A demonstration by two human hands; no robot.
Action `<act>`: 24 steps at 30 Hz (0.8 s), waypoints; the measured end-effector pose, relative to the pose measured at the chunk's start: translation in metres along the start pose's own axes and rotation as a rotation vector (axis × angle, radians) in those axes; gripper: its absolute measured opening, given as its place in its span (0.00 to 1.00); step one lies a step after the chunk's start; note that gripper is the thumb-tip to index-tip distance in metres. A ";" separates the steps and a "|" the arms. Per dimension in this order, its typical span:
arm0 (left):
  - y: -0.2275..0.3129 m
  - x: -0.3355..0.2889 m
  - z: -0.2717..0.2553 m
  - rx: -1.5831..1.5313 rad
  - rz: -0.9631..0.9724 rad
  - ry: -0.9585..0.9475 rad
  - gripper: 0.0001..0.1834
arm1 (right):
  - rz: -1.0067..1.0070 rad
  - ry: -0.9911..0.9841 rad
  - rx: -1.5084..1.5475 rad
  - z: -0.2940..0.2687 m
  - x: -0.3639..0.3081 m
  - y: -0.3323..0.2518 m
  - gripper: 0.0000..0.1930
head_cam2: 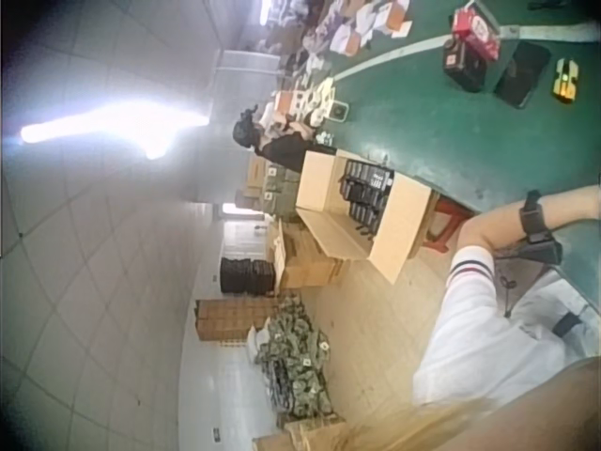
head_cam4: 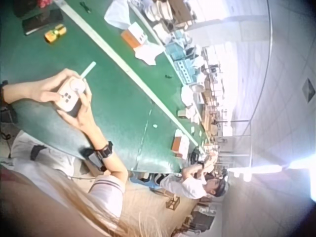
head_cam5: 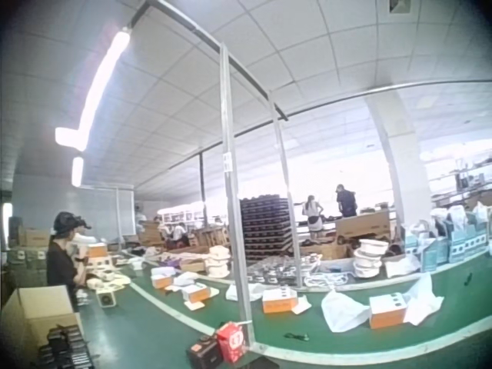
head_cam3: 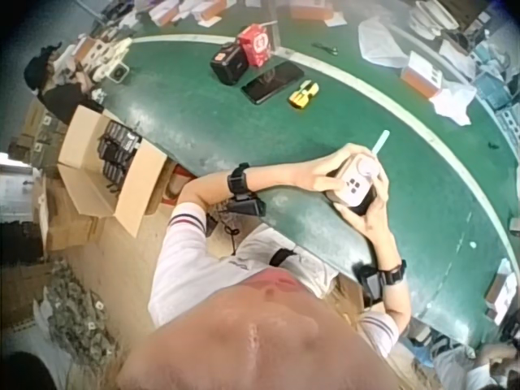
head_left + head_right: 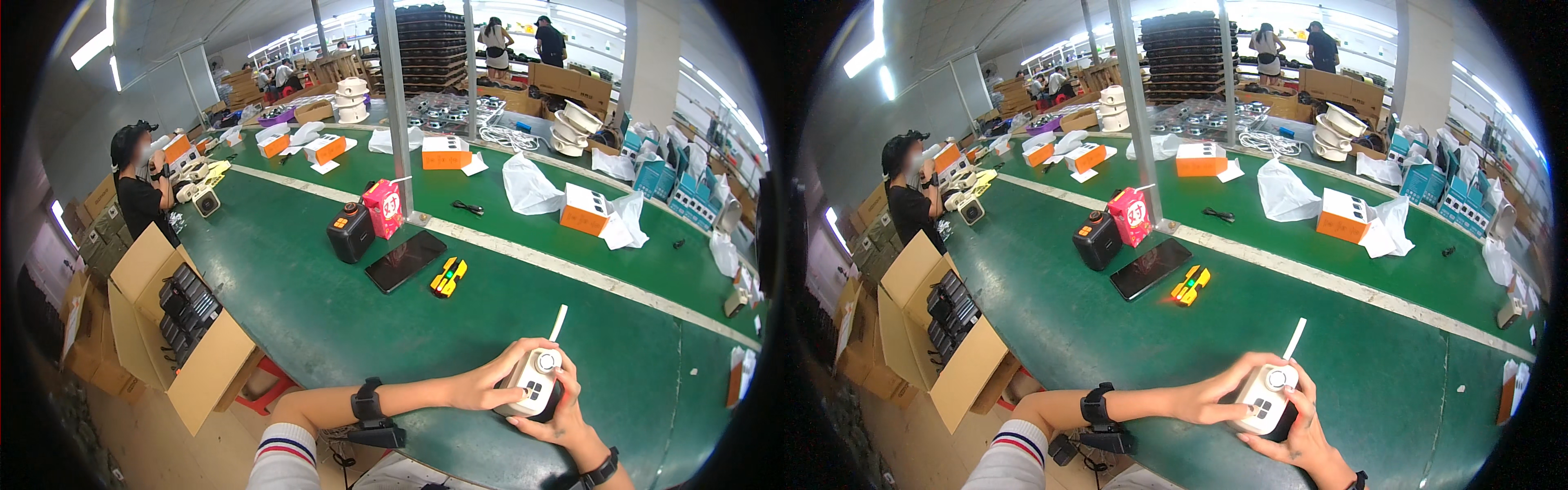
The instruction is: Inspecting and handling a white handheld electronic device at a factory assembly line workstation.
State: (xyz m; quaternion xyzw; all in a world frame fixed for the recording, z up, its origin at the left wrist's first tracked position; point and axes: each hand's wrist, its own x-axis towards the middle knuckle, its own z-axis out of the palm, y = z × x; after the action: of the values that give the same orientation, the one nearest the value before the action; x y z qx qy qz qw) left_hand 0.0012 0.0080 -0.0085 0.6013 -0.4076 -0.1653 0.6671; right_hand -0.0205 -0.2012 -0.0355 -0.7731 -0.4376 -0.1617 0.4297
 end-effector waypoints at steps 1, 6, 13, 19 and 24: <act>-0.001 0.000 0.000 0.020 -0.003 0.007 0.39 | 0.000 0.004 -0.013 0.000 0.000 0.000 0.51; 0.000 0.000 0.002 -0.014 0.020 0.021 0.39 | 0.014 0.008 -0.006 0.000 0.001 -0.001 0.51; 0.005 0.001 0.001 -0.009 0.022 0.006 0.40 | 0.023 0.000 -0.011 -0.001 0.002 -0.003 0.51; 0.003 0.000 0.002 -0.031 0.008 0.013 0.40 | 0.021 -0.016 -0.023 -0.002 0.002 -0.004 0.53; 0.002 0.000 0.000 -0.046 -0.018 0.003 0.40 | 0.029 -0.013 -0.039 -0.002 0.002 -0.006 0.53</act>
State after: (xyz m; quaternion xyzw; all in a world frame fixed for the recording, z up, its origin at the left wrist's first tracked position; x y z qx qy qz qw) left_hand 0.0002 0.0085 -0.0064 0.5895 -0.3975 -0.1798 0.6798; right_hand -0.0242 -0.2001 -0.0303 -0.7887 -0.4257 -0.1589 0.4141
